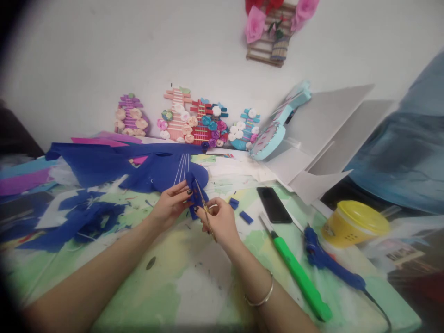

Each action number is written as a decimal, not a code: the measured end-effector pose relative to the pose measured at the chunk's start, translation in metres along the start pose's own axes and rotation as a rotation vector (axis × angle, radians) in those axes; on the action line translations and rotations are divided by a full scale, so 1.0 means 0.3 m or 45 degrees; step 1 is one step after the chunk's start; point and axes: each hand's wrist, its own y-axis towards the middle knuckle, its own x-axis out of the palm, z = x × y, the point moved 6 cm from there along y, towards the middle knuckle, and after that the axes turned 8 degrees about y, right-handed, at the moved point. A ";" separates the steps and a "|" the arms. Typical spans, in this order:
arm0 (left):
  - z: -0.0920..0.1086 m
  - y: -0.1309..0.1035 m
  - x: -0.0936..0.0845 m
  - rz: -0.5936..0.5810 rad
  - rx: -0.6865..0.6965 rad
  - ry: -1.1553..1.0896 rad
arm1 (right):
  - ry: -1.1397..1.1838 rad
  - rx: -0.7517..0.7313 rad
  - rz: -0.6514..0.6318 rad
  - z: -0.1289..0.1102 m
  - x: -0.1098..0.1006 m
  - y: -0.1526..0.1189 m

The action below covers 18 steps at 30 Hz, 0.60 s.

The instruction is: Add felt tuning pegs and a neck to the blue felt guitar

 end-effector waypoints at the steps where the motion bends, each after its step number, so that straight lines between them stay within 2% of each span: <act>1: 0.001 -0.001 0.000 0.000 0.004 0.004 | 0.007 0.014 0.007 0.001 0.000 0.000; 5: -0.001 -0.007 0.009 -0.042 0.004 0.032 | 0.057 0.001 -0.011 -0.003 0.007 0.001; 18: -0.007 -0.014 0.020 -0.045 -0.021 0.057 | 0.089 -0.032 -0.028 -0.001 0.007 0.006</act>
